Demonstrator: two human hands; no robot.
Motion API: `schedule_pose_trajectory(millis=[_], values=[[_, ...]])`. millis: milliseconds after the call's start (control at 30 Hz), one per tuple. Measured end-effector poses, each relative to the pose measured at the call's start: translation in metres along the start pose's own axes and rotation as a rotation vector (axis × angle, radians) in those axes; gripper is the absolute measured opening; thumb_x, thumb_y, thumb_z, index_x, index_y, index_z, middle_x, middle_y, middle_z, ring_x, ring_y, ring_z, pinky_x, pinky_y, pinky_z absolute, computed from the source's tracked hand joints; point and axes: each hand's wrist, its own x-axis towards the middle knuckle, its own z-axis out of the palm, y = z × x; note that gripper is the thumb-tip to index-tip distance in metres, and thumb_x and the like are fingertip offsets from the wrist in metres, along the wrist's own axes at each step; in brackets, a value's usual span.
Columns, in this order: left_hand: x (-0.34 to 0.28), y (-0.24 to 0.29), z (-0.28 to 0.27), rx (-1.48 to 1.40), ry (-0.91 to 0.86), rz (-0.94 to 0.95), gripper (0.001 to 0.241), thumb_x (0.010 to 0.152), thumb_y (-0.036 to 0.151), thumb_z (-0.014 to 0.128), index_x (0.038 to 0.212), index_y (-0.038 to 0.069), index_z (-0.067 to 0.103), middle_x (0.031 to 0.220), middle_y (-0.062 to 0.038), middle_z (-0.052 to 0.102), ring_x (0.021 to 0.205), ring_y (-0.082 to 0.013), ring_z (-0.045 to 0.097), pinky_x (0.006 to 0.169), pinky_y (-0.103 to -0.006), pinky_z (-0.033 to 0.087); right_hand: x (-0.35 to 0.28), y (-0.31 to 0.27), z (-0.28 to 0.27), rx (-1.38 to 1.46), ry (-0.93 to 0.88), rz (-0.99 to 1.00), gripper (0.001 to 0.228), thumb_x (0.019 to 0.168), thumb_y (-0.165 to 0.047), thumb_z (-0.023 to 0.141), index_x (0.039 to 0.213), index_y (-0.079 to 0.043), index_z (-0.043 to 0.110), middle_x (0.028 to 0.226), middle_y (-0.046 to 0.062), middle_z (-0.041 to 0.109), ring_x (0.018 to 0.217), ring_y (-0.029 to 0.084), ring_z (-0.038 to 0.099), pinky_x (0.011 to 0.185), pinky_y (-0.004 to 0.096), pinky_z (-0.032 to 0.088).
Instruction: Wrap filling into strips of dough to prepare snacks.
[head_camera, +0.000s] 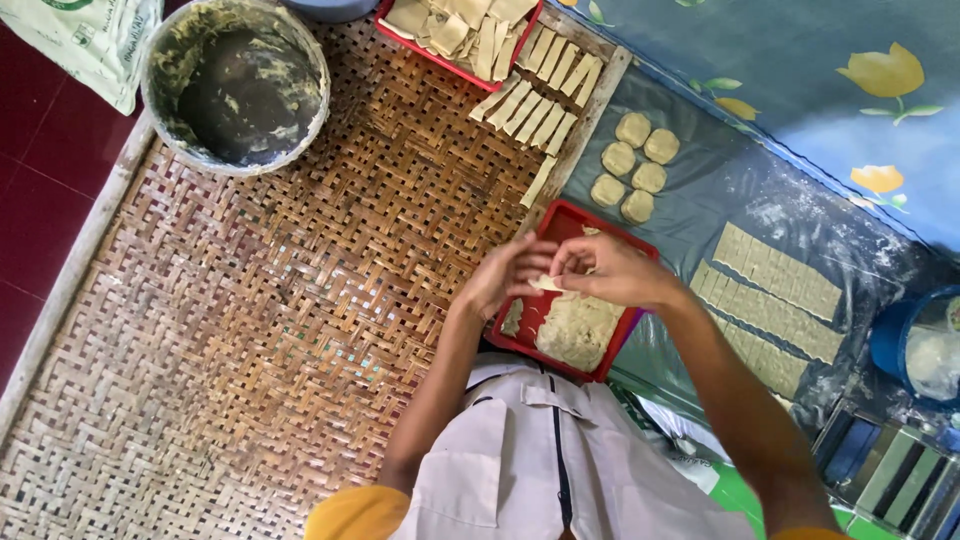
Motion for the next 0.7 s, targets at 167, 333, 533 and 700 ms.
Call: schedule_pose_trajectory(millis=[167, 333, 533, 700], values=[[-0.008, -0.017, -0.001, -0.063, -0.027, 0.066, 0.049, 0.096, 0.032, 0.07, 0.124, -0.008, 0.063, 0.097, -0.019, 0.069, 0.085, -0.0307, 0.076, 0.067, -0.0291, 0.066, -0.006, -0.017, -0.015, -0.183, -0.008, 0.019, 0.011, 0.08, -0.001, 0.071, 0.089, -0.004, 0.075, 0.073, 0.007, 0.069, 0.067, 0.017, 0.068, 0.056, 0.032, 0.059], [-0.006, -0.016, 0.005, -0.052, 0.078, 0.27, 0.029, 0.088, 0.013, 0.077, 0.112, -0.002, 0.071, 0.095, -0.012, 0.074, 0.085, -0.0229, 0.076, 0.074, -0.028, 0.066, -0.009, -0.018, -0.022, -0.251, 0.051, 0.044, 0.016, 0.079, -0.003, 0.072, 0.094, -0.004, 0.074, 0.078, 0.011, 0.073, 0.074, 0.02, 0.07, 0.063, 0.036, 0.059], [-0.006, -0.007, 0.01, -0.084, 0.193, 0.358, 0.028, 0.09, 0.013, 0.079, 0.113, 0.0, 0.07, 0.098, -0.012, 0.076, 0.087, -0.0221, 0.076, 0.076, -0.0257, 0.065, 0.004, 0.003, -0.036, -0.365, 0.109, 0.095, 0.027, 0.075, -0.01, 0.074, 0.101, -0.005, 0.078, 0.079, 0.014, 0.074, 0.077, 0.024, 0.072, 0.066, 0.037, 0.058], [-0.001, -0.002, 0.013, -0.005, 0.298, 0.413, 0.035, 0.089, 0.012, 0.079, 0.121, 0.0, 0.068, 0.093, -0.008, 0.075, 0.082, -0.0149, 0.074, 0.072, -0.0207, 0.063, 0.023, 0.03, -0.041, -0.109, 0.174, 0.096, 0.018, 0.082, -0.008, 0.075, 0.098, 0.0, 0.074, 0.086, 0.012, 0.069, 0.077, 0.02, 0.07, 0.066, 0.035, 0.061]])
